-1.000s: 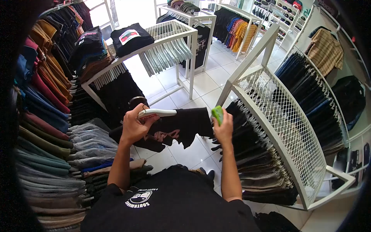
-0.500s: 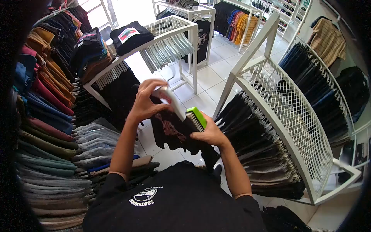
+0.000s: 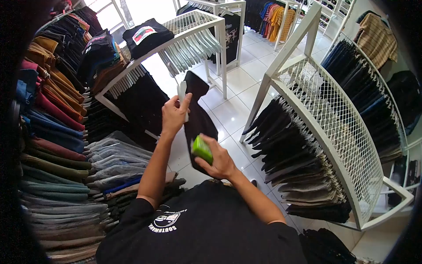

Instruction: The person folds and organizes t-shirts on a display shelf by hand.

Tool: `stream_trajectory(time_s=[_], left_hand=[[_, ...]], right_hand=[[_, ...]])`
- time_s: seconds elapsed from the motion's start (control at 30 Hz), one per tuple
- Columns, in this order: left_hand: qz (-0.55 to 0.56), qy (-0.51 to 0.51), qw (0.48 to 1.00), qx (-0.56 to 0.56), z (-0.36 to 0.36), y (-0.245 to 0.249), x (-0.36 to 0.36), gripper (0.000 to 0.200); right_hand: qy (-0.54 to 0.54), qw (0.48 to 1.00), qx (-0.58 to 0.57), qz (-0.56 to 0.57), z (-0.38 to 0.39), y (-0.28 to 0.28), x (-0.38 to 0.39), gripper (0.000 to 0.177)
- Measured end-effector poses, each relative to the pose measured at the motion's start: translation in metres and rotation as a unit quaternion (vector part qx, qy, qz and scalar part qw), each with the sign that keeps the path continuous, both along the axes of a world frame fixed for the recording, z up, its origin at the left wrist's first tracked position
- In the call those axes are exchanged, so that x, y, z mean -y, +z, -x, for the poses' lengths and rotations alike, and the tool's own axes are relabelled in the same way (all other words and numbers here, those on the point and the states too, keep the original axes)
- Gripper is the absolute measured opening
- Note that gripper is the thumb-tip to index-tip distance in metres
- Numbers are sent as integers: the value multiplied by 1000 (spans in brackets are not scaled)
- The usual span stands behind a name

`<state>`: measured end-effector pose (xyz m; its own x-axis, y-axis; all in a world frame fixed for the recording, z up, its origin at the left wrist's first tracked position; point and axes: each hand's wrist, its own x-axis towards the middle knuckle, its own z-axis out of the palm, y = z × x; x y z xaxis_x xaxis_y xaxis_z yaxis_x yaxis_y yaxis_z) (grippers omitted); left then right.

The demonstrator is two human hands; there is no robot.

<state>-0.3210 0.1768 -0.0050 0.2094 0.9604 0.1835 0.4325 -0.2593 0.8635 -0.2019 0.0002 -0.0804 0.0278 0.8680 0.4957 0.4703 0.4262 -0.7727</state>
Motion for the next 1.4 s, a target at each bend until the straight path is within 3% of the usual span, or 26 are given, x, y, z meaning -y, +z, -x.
stream_trajectory(time_s=[0.07, 0.1, 0.13, 0.23, 0.4, 0.5, 0.6, 0.63, 0.67, 0.7, 0.73, 0.8, 0.83, 0.9, 1.0, 1.13, 1.2, 1.33, 1.4], left_hand=[[-45, 4, 999, -13, 15, -7, -15, 48], [-59, 16, 998, -32, 21, -3, -16, 53], [0, 2, 999, -39, 26, 4, -15, 55], [-72, 54, 995, -38, 31, -8, -23, 57], [22, -62, 997, 39, 34, 26, -9, 59], [38, -95, 992, 67, 34, 36, -7, 57], [37, -106, 990, 88, 37, 41, -13, 54], [43, -109, 987, 113, 38, 43, -15, 53], [50, -112, 983, 139, 40, 45, -17, 52], [33, -115, 980, 161, 42, 46, -17, 51], [32, -112, 980, 164, 46, 47, -17, 51], [48, -125, 981, 144, 54, 48, -16, 52], [48, -122, 980, 146, 55, 45, -15, 52], [57, -137, 979, 137, 56, 37, -10, 53], [87, -182, 972, 121, 53, 42, 10, 54], [64, -186, 971, 134, 60, 22, 9, 51], [72, -185, 969, 145, 58, 20, 15, 51], [84, -230, 960, 132, 45, 23, 25, 51], [72, -245, 961, 105, 43, 28, 27, 50]], right_hand=[[58, 992, 64, 89, -16, -10, 8, 65], [2, 996, 41, 80, -18, -14, 8, 63], [-56, 997, 47, 20, -21, -19, -1, 64], [-152, 988, 0, -14, -34, -7, -31, 63], [-265, 948, 16, -178, -54, 29, -107, 61], [-275, 935, -1, -223, -45, 34, -145, 61], [-136, 948, 70, -281, -1, -7, -143, 67], [-53, 962, 106, -245, 20, -43, -131, 68], [110, 975, 177, -75, 33, -60, -117, 73], [176, 950, 256, -25, 45, -65, -98, 79], [177, 951, 249, -56, 46, -58, -81, 84], [87, 982, 159, -52, 35, -56, -80, 81], [26, 976, 120, -180, 19, -35, -88, 76], [-144, 944, 127, -267, -8, 12, -97, 76], [-312, 887, 192, -280, -77, 35, -119, 69], [-497, 855, 50, -139, -148, 27, -118, 61], [-487, 850, 64, -192, -141, 33, -97, 62], [-295, 914, 153, -234, -67, 57, -70, 68], [-253, 927, 175, -216, -62, 38, -69, 71]])
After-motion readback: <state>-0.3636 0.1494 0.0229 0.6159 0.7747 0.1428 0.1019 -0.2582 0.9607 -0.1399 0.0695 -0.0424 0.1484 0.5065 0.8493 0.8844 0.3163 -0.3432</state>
